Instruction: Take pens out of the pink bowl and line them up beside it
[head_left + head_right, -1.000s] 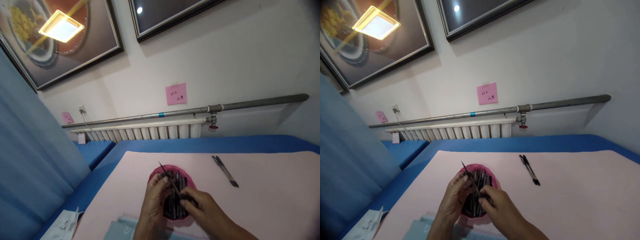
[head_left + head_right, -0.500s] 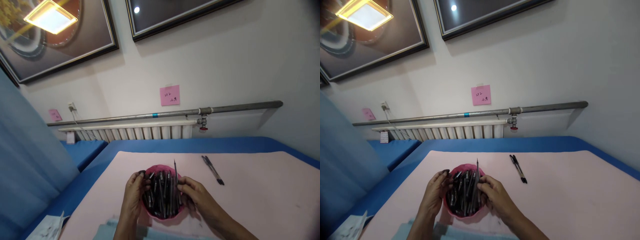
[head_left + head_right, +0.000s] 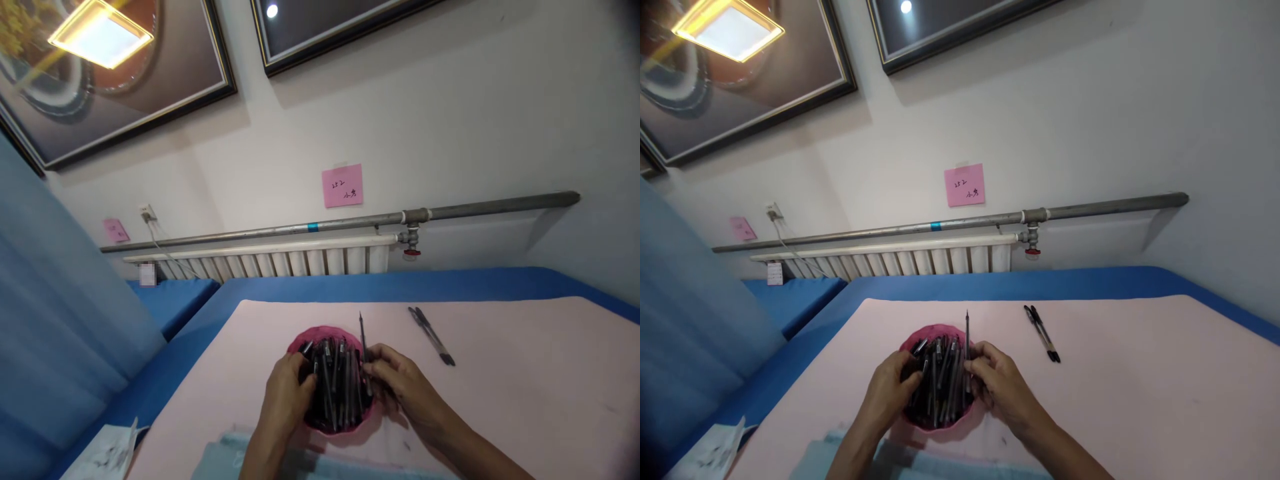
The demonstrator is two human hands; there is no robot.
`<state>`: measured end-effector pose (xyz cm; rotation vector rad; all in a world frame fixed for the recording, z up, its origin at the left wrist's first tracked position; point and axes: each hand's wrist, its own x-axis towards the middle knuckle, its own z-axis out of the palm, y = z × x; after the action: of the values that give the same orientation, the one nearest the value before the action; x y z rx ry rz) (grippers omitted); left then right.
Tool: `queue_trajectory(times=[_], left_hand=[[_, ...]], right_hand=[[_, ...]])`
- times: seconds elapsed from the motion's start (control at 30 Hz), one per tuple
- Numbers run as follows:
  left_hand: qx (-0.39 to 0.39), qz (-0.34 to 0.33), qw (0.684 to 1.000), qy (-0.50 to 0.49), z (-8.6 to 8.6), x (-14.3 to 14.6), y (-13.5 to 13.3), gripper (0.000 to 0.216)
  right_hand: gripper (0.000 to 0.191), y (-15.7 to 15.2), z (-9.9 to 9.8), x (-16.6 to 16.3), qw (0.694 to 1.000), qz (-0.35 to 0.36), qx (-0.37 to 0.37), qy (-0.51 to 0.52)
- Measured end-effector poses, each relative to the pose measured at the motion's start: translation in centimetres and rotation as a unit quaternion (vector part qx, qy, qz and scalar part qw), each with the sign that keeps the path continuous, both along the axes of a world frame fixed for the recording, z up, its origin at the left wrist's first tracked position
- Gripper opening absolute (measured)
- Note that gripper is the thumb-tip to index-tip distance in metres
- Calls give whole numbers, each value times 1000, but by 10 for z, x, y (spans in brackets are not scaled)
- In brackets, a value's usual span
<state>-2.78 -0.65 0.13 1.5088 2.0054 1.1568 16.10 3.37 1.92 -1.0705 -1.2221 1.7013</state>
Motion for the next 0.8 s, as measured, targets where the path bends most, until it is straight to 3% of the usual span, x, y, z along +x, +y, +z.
queue_trajectory(times=[0.27,0.57,0.8], left_hand=[[-31,4,994,101,-6,10,-3,11],[4,3,999,42,-13,11,1,17],[-66,-21,996,54,4,4,-3,19]], right_hand=[[12,1,-3,1,1000,11,14,3],[11,-2,0,2,999,31,9,-10],[11,-3,4,3,1000,29,12,-4]])
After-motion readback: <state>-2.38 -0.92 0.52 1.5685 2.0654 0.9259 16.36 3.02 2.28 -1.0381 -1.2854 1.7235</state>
